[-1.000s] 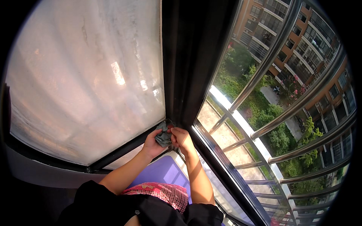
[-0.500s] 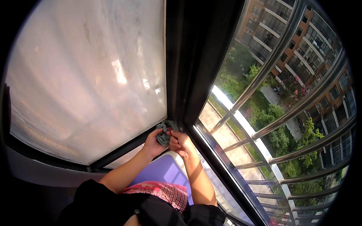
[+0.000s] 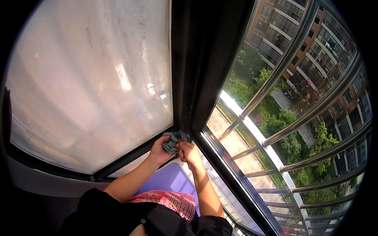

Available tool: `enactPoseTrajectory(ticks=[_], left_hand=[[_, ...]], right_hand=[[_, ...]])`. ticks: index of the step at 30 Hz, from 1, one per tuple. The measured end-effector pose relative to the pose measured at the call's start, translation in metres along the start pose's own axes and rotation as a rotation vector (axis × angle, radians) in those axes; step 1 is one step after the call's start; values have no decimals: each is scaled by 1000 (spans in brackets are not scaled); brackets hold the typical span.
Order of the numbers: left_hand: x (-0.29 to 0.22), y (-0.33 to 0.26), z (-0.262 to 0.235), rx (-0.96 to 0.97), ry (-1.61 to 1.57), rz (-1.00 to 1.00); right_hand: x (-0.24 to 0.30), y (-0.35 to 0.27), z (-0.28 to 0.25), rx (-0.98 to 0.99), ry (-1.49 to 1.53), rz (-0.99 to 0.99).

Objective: The person cleans the window frame and glass using a cloth and a scraper. They scrape the frame to remove residue and wipe the glass and frame with a cloth. The person sits on a purple mat on the floor during the task.

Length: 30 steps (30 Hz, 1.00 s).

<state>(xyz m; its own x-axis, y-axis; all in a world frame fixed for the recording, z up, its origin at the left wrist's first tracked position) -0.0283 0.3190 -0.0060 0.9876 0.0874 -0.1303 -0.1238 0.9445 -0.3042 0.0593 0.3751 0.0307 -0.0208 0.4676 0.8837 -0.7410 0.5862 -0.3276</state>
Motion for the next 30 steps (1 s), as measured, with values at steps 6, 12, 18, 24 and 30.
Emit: enactPoseTrajectory(ticks=[6, 12, 18, 24, 30], left_hand=[[-1, 0, 0, -4, -3, 17], [-1, -4, 7, -46, 19, 30], [-3, -4, -6, -30, -6, 21], [2, -14, 25, 121, -41, 13], [-2, -1, 1, -42, 71, 63]], right_hand=[[5, -13, 7, -38, -205, -206], [18, -27, 2, -162, -261, -309], [49, -31, 13, -429, -803, -655], [57, -23, 23, -421, -881, -946], [51, -17, 23, -442, -896, -821]])
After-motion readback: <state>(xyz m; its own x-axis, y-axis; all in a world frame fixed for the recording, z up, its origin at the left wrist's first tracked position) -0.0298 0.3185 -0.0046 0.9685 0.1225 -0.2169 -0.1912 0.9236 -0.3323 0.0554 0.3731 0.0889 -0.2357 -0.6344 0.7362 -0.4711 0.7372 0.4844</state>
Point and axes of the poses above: each hand's wrist, its own y-axis towards the middle knuckle, its own z-axis out of the palm, x = y × z, the point moved 6 cm from there along y, towards the middle knuckle, and after that the axes turned 5 degrees about -z, right-handed, at the moved point
